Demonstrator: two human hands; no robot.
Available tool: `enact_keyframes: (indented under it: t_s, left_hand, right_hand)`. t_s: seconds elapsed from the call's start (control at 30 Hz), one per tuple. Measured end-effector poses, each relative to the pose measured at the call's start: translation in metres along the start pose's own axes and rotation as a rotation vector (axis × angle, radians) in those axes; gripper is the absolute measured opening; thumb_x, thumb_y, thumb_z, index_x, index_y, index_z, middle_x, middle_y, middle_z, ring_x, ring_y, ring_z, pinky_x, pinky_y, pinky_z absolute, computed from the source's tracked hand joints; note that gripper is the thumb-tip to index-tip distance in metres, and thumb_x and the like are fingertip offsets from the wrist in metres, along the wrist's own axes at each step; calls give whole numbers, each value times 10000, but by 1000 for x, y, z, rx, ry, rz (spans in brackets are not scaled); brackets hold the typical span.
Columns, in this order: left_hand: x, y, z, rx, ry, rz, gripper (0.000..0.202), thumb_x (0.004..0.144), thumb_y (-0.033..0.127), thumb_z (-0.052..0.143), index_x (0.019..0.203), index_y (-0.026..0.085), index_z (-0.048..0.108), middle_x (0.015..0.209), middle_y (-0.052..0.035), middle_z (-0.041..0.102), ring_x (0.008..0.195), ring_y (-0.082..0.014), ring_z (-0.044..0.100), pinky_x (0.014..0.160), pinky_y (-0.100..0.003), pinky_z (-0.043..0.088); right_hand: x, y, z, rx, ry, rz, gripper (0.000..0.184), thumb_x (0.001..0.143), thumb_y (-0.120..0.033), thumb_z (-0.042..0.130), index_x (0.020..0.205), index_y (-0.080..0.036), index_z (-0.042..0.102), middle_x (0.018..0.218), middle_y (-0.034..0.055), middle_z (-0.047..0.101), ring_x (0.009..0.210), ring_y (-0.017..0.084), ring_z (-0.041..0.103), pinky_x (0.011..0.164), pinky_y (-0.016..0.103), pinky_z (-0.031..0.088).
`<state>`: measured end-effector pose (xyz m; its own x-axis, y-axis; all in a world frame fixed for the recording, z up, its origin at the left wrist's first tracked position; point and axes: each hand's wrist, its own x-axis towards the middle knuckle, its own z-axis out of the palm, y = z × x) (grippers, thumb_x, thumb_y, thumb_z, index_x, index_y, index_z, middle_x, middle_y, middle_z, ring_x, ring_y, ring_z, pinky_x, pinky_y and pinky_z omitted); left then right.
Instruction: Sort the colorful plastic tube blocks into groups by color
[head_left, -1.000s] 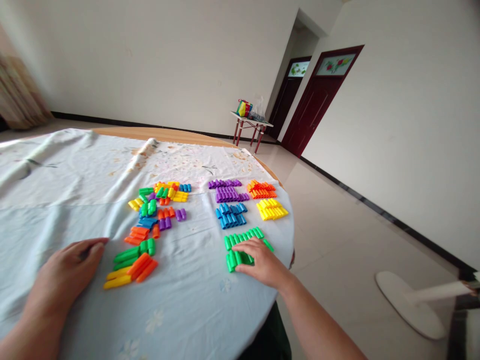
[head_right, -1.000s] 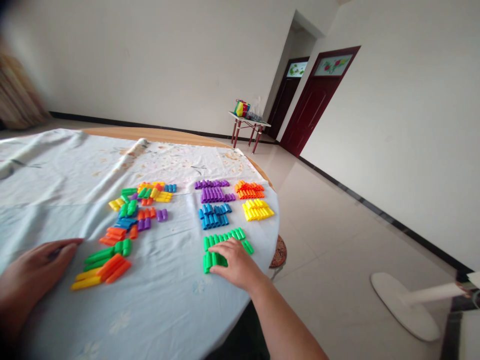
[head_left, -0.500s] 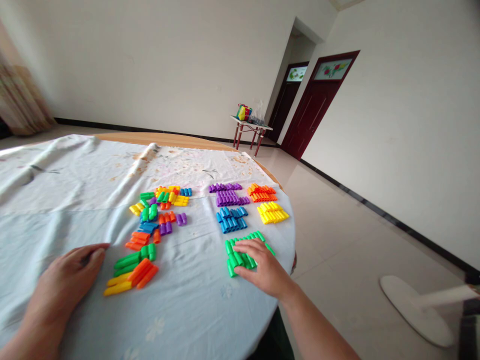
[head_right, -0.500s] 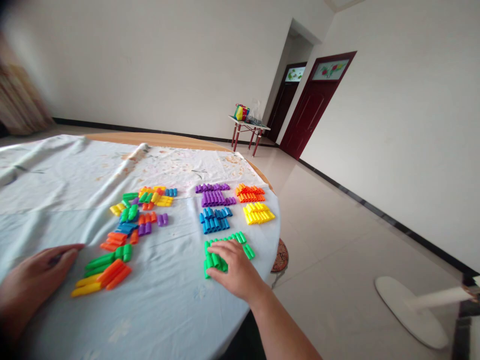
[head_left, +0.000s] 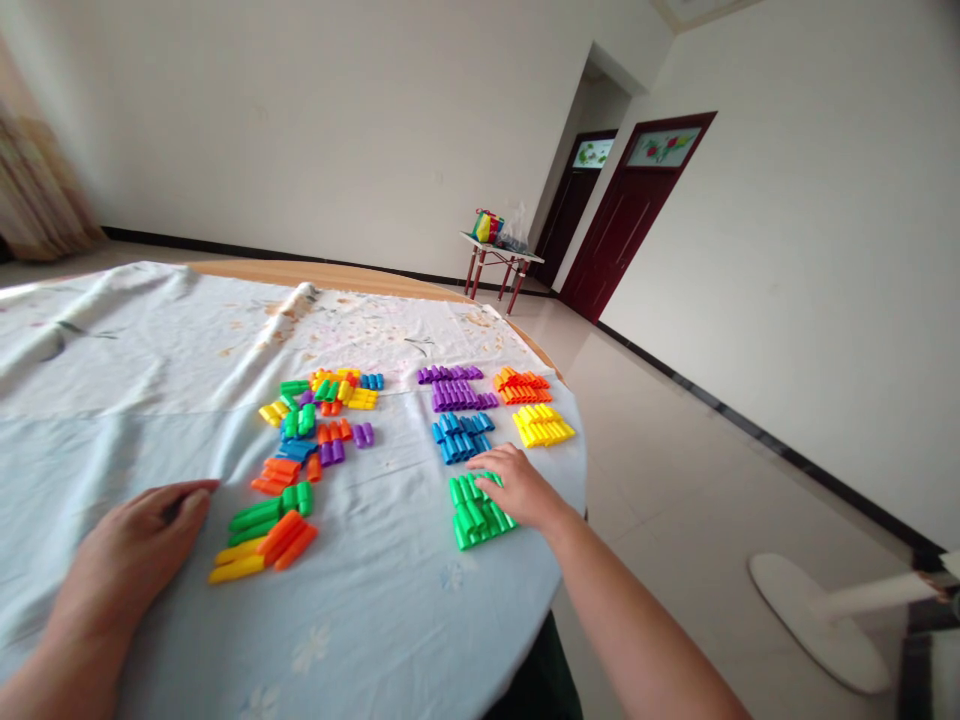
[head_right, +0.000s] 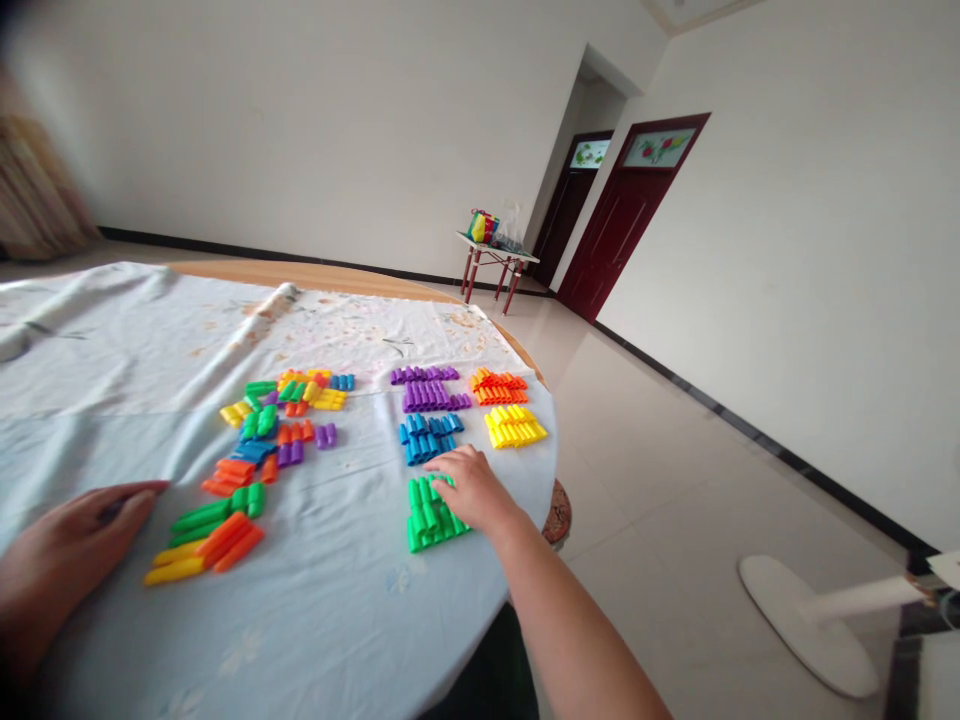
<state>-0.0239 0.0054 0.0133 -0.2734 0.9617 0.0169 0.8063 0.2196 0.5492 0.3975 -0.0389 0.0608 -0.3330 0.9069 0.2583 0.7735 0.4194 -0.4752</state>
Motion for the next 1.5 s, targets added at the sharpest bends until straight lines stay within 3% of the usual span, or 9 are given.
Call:
enact_keyframes:
  t_s: [0.2,0.33,0.7,0.8,0.97,1.07,1.23,1.37,1.5]
  left_hand:
    - [-4,3,-1,-21,13,18,503,713,464,389,991,170,688,1017,-102,682,885,-259,620,807,-352,477]
    - [-6,6,-2,-5,-7,-1,539,737,480,344,1025,168,676,1044,-111,670,921,-254,609,824,-342,464]
    - [-4,1,4,-12,38,21,486,748,453,391,1026,176,679,1040,-97,673,910,-241,600,819,-328,453]
    - [-6,1,5,-21,45,45,461,763,425,397,1022,171,681,1042,-92,676,929,-225,600,833,-311,447]
    - [-9,0,6,-49,71,83,433,772,402,411,993,160,694,1043,-105,680,969,-233,601,867,-315,445]
    - [-10,0,6,-64,92,89,433,767,401,404,975,162,700,1037,-108,685,979,-246,606,885,-327,448]
    - [-12,2,5,-96,117,84,453,739,416,399,953,161,707,1022,-108,692,973,-259,613,890,-336,456]
    - [-14,1,5,-143,127,51,454,733,446,411,946,181,712,978,-93,708,908,-253,635,827,-326,481]
    - [-14,-1,5,-212,149,11,453,743,473,418,955,196,707,929,-69,723,853,-233,649,781,-304,489]
  right_hand:
    - [-9,-17,-2,0,-124,-99,252,768,-219,715,1020,-235,696,1024,18,704,1027,206,543,930,364,406]
    - [-19,-15,-1,2,-191,-129,322,743,-245,744,1059,-224,681,1091,27,681,1044,201,535,940,347,399]
    - [-32,-19,-3,-14,-221,-90,343,756,-279,736,1087,-241,658,1073,31,675,1064,219,528,957,385,377]
    - [-35,-21,-4,-2,-196,-69,341,764,-286,726,1094,-241,654,1089,43,667,1075,231,531,964,407,379]
    - [-26,-39,0,92,-34,-114,253,841,-283,631,1087,-225,645,1105,70,658,1081,223,541,967,412,403]
    - [-14,-66,15,203,40,-146,197,870,-238,585,1056,-213,643,1048,53,675,1041,190,562,942,366,436]
    - [12,-108,66,365,-7,-218,214,835,-168,610,1041,-206,654,1022,36,689,999,166,588,929,324,460]
    - [30,-118,102,378,-10,-225,307,789,-103,617,1085,-181,645,1073,66,671,1042,181,576,958,340,457]
    - [44,-122,121,334,16,-287,386,789,-73,565,1161,-162,611,1182,101,627,1125,193,535,1009,375,424]
